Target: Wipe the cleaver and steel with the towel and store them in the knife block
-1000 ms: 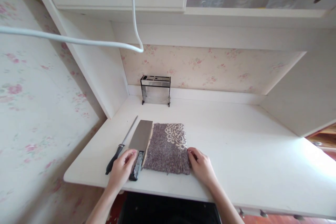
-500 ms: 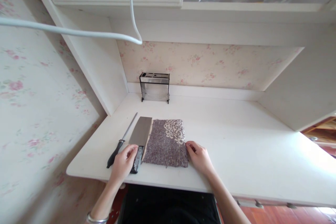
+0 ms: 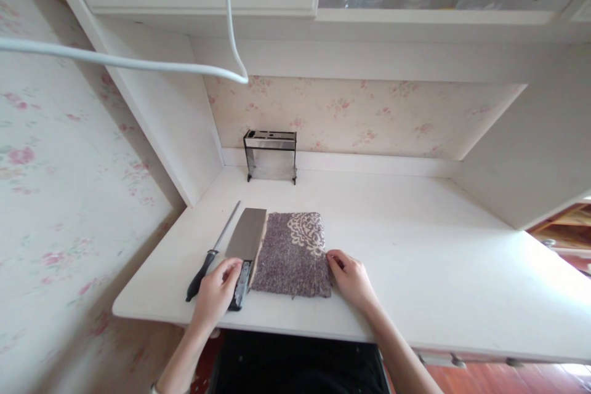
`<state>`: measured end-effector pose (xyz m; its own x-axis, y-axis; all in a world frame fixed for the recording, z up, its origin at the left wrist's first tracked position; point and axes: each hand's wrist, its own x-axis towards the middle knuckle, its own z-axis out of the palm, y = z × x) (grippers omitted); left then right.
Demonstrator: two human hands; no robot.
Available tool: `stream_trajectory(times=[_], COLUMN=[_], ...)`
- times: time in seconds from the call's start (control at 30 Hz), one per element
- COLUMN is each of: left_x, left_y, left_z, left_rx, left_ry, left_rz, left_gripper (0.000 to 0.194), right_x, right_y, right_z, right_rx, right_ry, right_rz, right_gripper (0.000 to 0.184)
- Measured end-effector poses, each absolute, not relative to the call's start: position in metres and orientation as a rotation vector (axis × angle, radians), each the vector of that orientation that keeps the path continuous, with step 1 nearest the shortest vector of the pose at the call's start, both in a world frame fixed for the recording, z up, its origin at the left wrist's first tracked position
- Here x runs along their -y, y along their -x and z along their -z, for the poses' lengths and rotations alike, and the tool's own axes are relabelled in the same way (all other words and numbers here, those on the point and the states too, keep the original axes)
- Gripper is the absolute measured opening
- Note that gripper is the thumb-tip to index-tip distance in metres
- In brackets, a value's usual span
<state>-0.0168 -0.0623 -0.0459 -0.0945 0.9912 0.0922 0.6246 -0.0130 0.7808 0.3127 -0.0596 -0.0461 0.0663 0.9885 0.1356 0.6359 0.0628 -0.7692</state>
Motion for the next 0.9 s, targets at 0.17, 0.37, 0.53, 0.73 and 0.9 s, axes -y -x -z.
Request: stream_trajectory(times=[0.17, 0.37, 0.53, 0.73, 0.9], left_x=[0.0605, 0.0617, 0.0617, 0.0603, 0.0605], left_y=[0.0170, 0.0180, 0.0176, 0.0188, 0.0186], left_z=[0.0473, 0.0474, 0.0466, 0.0510, 0.0505], left_rx=[-1.766, -1.764, -1.749, -1.756, -1.760], left_ry=[-1.687, -1.706, -1.720, -1.708, -1.724], left_rz=[-0.942, -0.966, -0.971, -0.963, -0.938], left_gripper=[0.035, 0.036, 0.034, 0.035, 0.035], right_x=[0.0594, 0.0596, 0.0597, 0.0593, 0.0595], right_y=[-0.3121, -0.3118, -0.3114, -0.3118, -0.3118], right_z=[0.0463, 0.0456, 0.0440, 0.0454, 0.0455], right_rx=[1.647, 1.661, 1.665, 1.669, 1.670], right_ry=[1.638, 1.631, 1.632, 1.635, 1.643], right_rz=[-0.640, -0.635, -0.640, -0.647, -0.631], right_gripper=[0.028, 0.027, 0.027, 0.028, 0.028])
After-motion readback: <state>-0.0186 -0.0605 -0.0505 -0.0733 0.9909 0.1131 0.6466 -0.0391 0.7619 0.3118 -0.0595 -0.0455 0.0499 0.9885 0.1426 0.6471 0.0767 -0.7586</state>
